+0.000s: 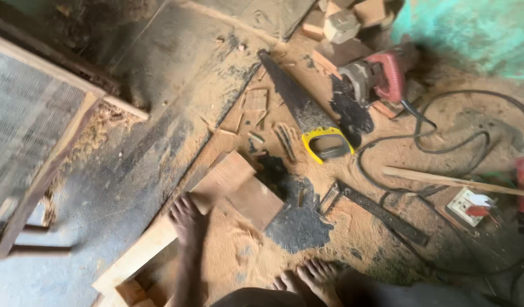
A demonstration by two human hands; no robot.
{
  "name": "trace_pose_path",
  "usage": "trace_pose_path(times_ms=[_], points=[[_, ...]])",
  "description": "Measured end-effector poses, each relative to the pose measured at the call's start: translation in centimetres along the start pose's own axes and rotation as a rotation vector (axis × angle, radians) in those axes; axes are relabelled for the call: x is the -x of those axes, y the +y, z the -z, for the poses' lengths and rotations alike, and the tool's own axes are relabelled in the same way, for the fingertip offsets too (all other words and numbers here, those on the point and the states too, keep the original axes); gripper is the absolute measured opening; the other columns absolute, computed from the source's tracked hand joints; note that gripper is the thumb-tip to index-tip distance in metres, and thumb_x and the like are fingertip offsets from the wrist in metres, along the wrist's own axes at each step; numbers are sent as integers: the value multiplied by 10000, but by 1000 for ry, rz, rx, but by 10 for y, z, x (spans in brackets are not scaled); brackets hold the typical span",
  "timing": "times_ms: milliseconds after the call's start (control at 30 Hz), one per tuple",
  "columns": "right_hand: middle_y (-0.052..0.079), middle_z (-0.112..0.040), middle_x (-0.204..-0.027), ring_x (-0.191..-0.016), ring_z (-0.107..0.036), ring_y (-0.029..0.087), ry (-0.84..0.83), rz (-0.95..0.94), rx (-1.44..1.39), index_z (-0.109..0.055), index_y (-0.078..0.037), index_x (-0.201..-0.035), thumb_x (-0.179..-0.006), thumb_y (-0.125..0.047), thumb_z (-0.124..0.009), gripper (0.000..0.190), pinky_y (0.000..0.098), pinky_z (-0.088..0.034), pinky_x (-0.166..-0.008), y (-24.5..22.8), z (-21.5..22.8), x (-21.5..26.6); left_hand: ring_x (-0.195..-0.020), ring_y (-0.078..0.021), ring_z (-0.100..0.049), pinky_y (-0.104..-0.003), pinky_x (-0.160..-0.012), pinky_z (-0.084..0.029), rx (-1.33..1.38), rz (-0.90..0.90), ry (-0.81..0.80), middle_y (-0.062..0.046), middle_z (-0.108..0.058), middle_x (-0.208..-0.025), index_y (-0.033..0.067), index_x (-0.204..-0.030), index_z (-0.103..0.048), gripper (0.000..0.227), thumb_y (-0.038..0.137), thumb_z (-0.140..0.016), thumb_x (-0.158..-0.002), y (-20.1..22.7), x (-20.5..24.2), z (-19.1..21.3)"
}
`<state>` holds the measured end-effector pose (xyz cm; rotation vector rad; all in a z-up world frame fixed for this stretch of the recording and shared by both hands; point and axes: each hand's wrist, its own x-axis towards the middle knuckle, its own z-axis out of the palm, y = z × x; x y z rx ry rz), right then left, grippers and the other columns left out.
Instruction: The person marks a wooden plank with a square and pencil, then applies a substance from a container to the plank's surface using a small piece of wood. They rub the substance into the wood and wipe the plank with their hand.
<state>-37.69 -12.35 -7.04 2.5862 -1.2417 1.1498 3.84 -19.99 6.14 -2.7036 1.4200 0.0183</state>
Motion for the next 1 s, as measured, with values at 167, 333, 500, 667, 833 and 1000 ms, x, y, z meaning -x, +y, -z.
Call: trace_pose_path(times_ms=[167, 333, 500, 667, 833, 1000], points=[[19, -615, -1320, -1257, -555, 205, -640, 12, -88, -630, -206, -1263, -976, -439, -610, 370, 407, -427, -1023, 12, 11, 24, -1522, -414, -237, -661, -1202, -199, 200, 123, 146, -234, -267, -1618, 39, -1553, -267, 1176, 563, -896, -708, 53, 119, -23], [51, -641, -1313, -1253, -576, 236, -721, 95, -103, -638, -174, -1271, -940, -409, -608, 407, 411, -442, -1036, 39, 19, 7, -1562, -374, -164, -650, -1232, -90, 161, 37, 131, -249, -186, -1675, 32, -1605, -155, 1230, 542, -858, -734, 62, 147, 4], [82, -668, -1305, -1249, -597, 267, -717, 138, -135, -646, -142, -1280, -903, -379, -606, 446, 416, -458, -1049, 17, 39, 14, -1575, -367, -169, -643, -1235, -89, 142, -106, 41, -253, -186, -1690, 16, -1612, -156, 1194, 543, -833, -782, 50, 138, 19], [101, -662, -1262, -1244, -599, 284, -922, -37, -50, -626, -127, -1259, -915, -399, -613, 439, 431, -465, -1099, 45, 72, -73, -1546, -311, -263, -620, -1284, -146, 32, -183, -481, -156, -244, -1658, 107, -1629, -128, 1244, 641, -825, -748, 37, 51, 15], [131, -678, -1089, -1146, -639, 314, -1013, -99, 332, -615, -90, -1150, -910, -467, -662, 449, 470, -491, -1136, 184, 155, -184, -1519, -370, -344, -610, -1276, -225, 17, -65, 91, -188, -346, -1630, 91, -1662, -236, 1062, 608, -755, -893, 56, 45, 20], [105, -678, -1035, -1093, -647, 282, -1098, -166, 437, -599, -103, -1177, -931, -497, -612, 465, 421, -539, -1036, 162, 161, -217, -1530, -432, -138, -631, -1214, -99, 247, -28, -31, -293, -150, -1677, 73, -1616, -147, 1170, 617, -767, -787, 70, 99, 18]])
